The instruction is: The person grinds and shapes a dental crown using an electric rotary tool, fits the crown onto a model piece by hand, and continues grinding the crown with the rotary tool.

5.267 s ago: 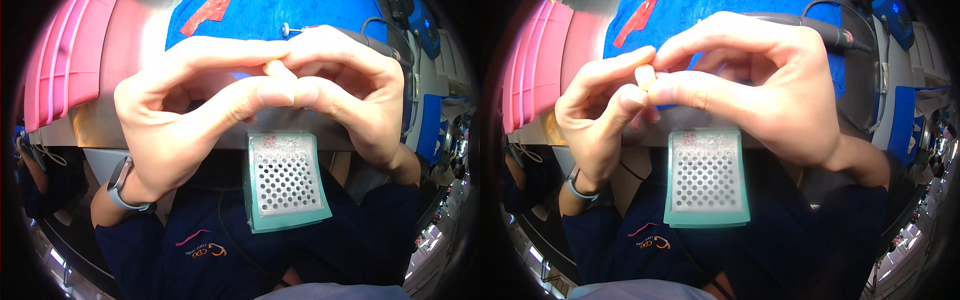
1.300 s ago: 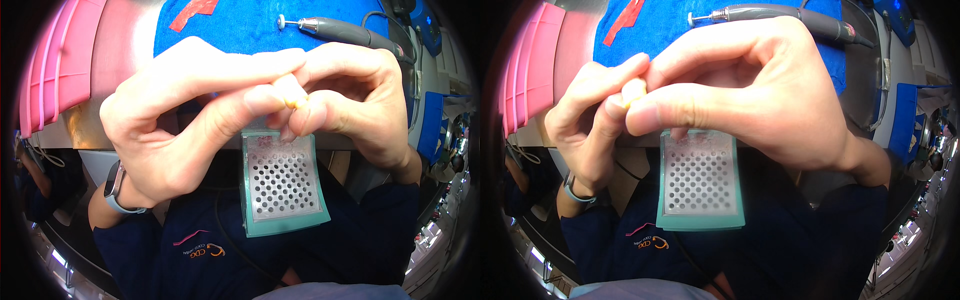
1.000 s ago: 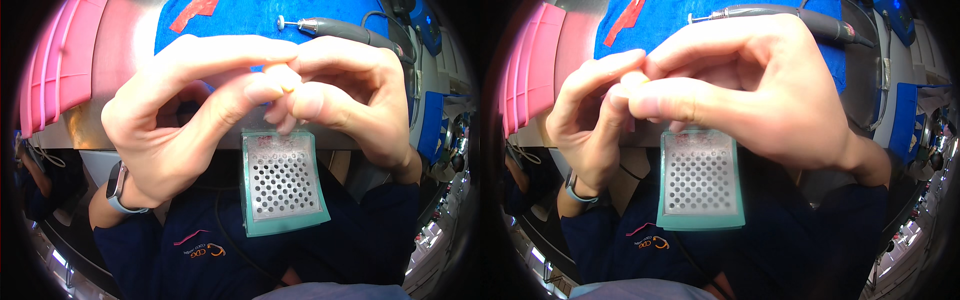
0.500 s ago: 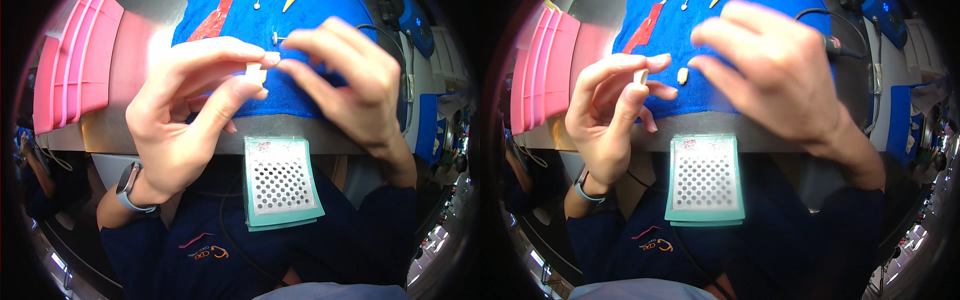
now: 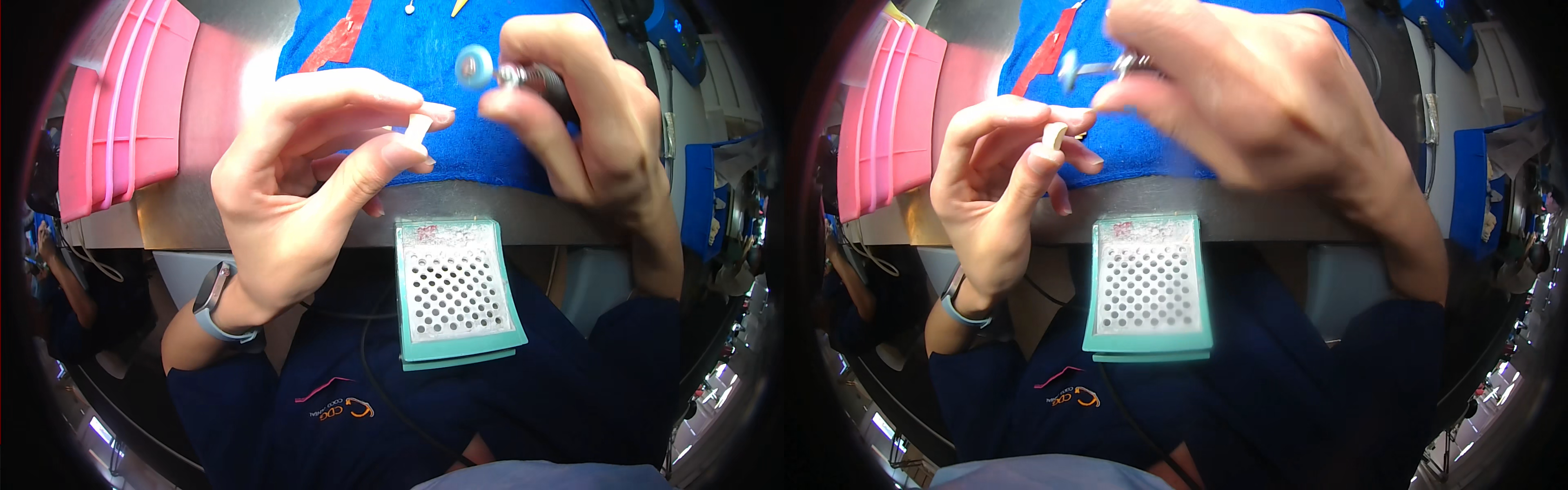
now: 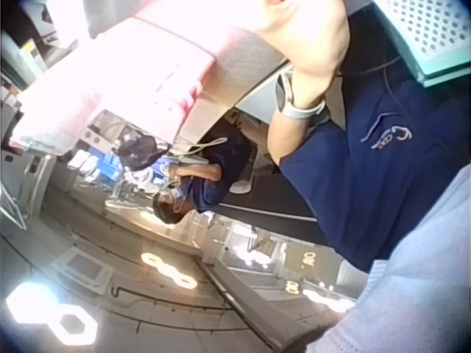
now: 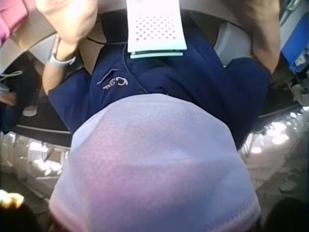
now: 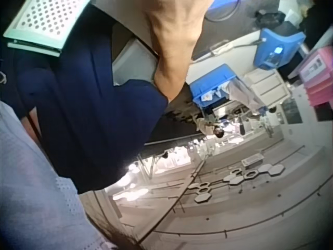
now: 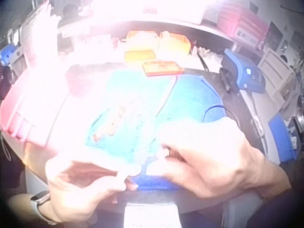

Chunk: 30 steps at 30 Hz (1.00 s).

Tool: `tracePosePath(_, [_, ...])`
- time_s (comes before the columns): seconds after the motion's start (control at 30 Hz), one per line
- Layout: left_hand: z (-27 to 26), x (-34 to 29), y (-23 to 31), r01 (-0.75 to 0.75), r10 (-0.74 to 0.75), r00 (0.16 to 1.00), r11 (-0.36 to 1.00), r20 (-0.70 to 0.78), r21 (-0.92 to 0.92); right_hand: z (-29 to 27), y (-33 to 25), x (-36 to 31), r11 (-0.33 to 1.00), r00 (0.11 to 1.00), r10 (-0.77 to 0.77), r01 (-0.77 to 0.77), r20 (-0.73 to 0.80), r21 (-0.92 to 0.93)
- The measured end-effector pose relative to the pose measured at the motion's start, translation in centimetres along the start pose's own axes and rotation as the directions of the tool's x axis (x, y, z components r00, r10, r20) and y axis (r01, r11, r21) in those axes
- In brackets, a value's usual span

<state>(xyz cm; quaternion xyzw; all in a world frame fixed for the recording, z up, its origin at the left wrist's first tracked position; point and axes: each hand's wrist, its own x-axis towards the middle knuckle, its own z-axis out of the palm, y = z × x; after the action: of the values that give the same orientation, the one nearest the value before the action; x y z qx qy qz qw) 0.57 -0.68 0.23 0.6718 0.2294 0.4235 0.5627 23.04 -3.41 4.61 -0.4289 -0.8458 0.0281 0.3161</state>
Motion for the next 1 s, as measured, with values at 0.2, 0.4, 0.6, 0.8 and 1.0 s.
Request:
tracePosePath(0.2, [-0.2, 0.1, -0.1, -0.018, 0.017, 0.999, 0.999, 0.032, 0.044, 1.0, -1.0, -0.2, 0.998, 0.998, -0.054, 0.054, 0.014, -0.024])
tracePosePath(0.4, [0.0, 0.1, -0.2, -0.036, 0.034, 0.998, 0.999, 0.057, 0.026, 0.7, -1.3, 0.4, 0.992, 0.995, -0.090, 0.093, 0.034, -0.090])
tracePosePath(0.6, [0.0, 0.2, 0.0, -0.015, 0.011, 0.999, 0.997, 0.048, 0.077, 1.0, -1.5, 0.2, 0.995, 0.997, -0.080, 0.080, 0.004, -0.059])
tracePosePath(0.8, [0.1, -0.2, -0.2, -0.036, 0.037, 0.999, 0.998, -0.015, 0.044, 1.1, -1.4, 0.3, 0.992, 0.996, -0.093, 0.093, 0.007, -0.086])
tracePosePath(1.0, [-0.1, -0.1, -0.1, -0.052, 0.051, 0.998, 0.997, 0.021, 0.052, 0.9, -1.5, 0.1, 0.990, 0.997, -0.072, 0.075, 0.031, -0.122])
